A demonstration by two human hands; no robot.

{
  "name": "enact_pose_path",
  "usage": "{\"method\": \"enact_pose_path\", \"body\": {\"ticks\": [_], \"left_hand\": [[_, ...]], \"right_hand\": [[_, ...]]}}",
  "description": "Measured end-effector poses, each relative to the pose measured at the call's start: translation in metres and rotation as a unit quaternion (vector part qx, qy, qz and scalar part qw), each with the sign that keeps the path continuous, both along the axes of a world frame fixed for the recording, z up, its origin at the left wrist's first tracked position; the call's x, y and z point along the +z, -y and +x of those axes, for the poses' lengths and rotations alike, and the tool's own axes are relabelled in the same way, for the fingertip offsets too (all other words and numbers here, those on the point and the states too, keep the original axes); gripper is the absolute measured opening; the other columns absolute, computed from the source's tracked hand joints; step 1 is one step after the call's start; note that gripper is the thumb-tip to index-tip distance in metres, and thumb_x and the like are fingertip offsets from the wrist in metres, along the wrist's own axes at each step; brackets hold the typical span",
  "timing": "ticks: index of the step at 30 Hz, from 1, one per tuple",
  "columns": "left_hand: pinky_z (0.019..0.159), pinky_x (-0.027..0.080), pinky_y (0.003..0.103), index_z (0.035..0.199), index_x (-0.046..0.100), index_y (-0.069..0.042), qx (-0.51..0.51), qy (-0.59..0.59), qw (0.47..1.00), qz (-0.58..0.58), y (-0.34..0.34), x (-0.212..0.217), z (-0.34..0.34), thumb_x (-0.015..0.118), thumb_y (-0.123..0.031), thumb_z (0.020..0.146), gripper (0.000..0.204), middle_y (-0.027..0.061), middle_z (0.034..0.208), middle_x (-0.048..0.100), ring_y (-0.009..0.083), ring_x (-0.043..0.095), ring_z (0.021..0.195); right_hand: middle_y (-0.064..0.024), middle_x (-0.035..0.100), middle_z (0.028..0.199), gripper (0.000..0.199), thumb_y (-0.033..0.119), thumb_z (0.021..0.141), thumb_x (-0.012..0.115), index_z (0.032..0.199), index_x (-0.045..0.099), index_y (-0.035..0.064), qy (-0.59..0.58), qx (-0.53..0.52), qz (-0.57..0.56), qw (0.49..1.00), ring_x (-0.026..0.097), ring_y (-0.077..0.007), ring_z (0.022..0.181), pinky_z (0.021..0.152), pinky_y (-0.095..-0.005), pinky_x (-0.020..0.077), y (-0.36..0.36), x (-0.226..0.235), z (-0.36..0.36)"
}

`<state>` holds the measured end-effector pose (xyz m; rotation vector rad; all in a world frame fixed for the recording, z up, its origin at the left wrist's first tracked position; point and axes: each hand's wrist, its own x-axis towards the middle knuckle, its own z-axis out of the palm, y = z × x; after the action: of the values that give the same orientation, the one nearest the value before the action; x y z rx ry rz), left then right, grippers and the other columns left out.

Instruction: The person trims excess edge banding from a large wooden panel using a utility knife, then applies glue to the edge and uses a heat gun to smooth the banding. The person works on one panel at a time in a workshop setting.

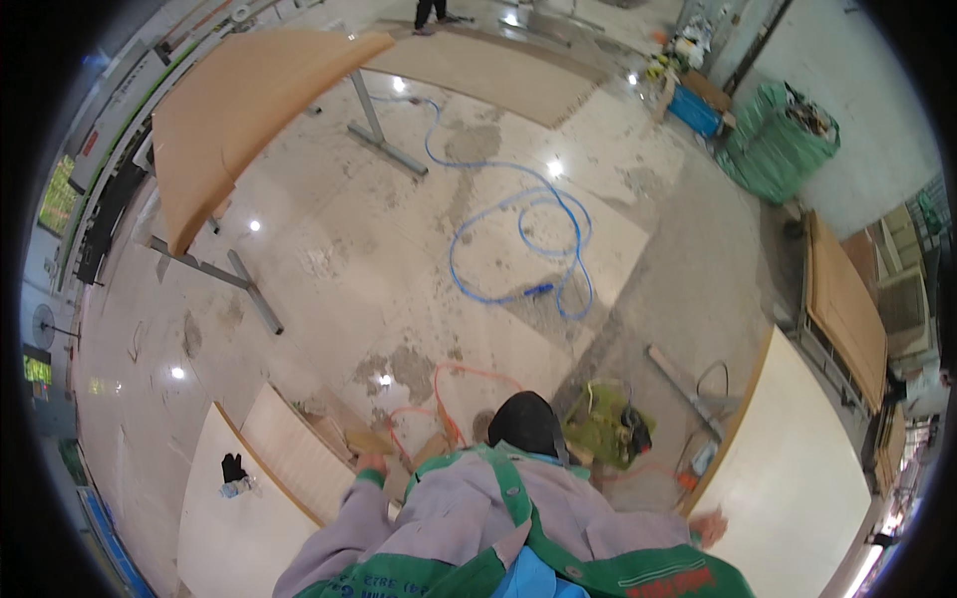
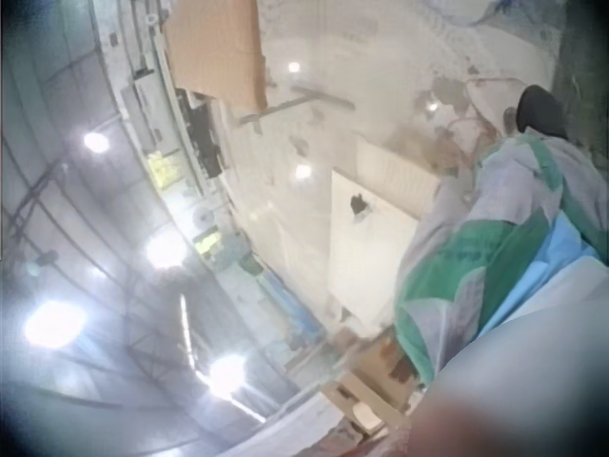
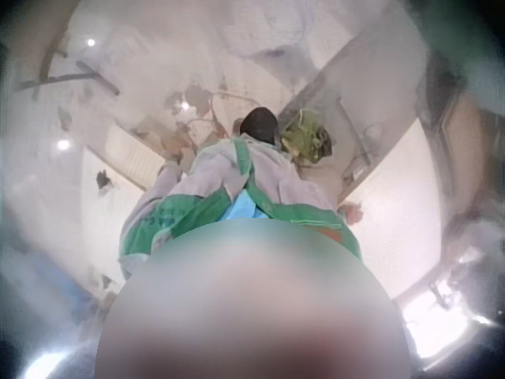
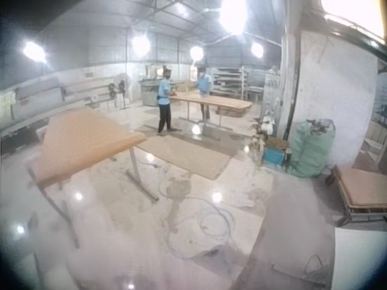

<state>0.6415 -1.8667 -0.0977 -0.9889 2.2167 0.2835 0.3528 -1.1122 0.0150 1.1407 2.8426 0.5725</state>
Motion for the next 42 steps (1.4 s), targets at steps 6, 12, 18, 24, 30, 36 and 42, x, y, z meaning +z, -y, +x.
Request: {"method": "enact_pose_path", "body": {"ticks": [6,12,18,24,30,36,42], "left_hand": [[0.1,0.049,0.044,0.123,0.066,-0.003,0.027,0.122,0.991,0.041,0.015,0.012,-0.047,0.056,-0.017,0.091,0.036,0.0188,0.128,0.065,0.0352,0.062,0.12],[0.103,0.047,0.044,0.122,0.062,-0.002,0.355,-0.105,0.926,0.077,0.109,0.009,-0.267,0.062,-0.02,0.081,0.045,0.0226,0.13,0.062,0.0384,0.06,0.121],[0.082,0.052,0.048,0.103,0.058,-0.009,0.206,-0.443,0.872,0.02,0.237,0.075,-0.575,0.059,-0.01,0.085,0.018,0.0213,0.094,0.069,0.0433,0.066,0.092],[0.08,0.051,0.051,0.104,0.058,-0.009,0.194,-0.538,0.819,0.044,0.297,0.109,-0.708,0.053,-0.007,0.089,0.016,0.0212,0.093,0.068,0.0444,0.065,0.092],[0.087,0.052,0.048,0.099,0.067,-0.007,0.278,-0.294,0.912,0.065,0.351,0.001,-0.659,0.061,-0.013,0.077,0.024,0.0242,0.107,0.067,0.0427,0.064,0.102],[0.084,0.052,0.046,0.099,0.078,-0.015,-0.058,0.118,0.988,0.083,0.451,-0.009,-0.638,0.05,-0.023,0.093,0.03,0.0083,0.107,0.075,0.0241,0.07,0.106],[0.088,0.053,0.046,0.105,0.067,-0.008,0.452,-0.199,0.87,-0.005,0.557,0.009,-0.81,0.06,-0.015,0.082,0.026,0.0206,0.105,0.071,0.0401,0.067,0.1]], "right_hand": [[-0.021,0.056,0.14,0.05,0.037,0.102,0.043,0.134,0.056,0.0005,-0.054,-0.059,-0.017,0.997,0.049,-0.0356,0.134,0.113,-0.0431,0.0378,0.088,-0.01,-0.069],[-0.0225,0.057,0.139,0.056,0.041,0.097,0.05,0.134,0.058,0.0003,0.012,-0.024,-0.098,0.995,0.051,-0.0368,0.132,0.112,-0.0432,0.039,0.22,-0.026,-0.241],[-0.0241,0.058,0.138,0.062,0.045,0.092,0.057,0.134,0.059,0.0001,0.133,0.191,-0.341,0.911,0.052,-0.0381,0.131,0.111,-0.0434,0.0401,0.406,-0.067,-0.462],[-0.0232,0.06,0.136,0.064,0.046,0.09,0.064,0.138,0.057,0.0044,0.119,0.445,-0.551,0.696,0.062,-0.0361,0.119,0.102,-0.0433,0.0479,0.75,-0.035,-0.654],[-0.0227,0.055,0.141,0.061,0.042,0.091,0.064,0.139,0.055,0.0046,0.148,0.547,-0.595,0.57,0.062,-0.0349,0.119,0.101,-0.0422,0.0483,0.933,0.015,-0.772],[-0.0259,0.058,0.136,0.066,0.053,0.089,0.058,0.131,0.063,0.0018,0.331,0.427,-0.348,0.767,0.052,-0.0393,0.131,0.111,-0.0459,0.0392,0.88,-0.082,-0.872],[-0.0239,0.069,0.118,0.064,0.058,0.078,0.066,0.109,0.075,0.0026,0.402,0.264,-0.312,0.82,0.066,-0.0365,0.112,0.097,-0.0433,0.0512,0.823,-0.106,-0.921]]}}
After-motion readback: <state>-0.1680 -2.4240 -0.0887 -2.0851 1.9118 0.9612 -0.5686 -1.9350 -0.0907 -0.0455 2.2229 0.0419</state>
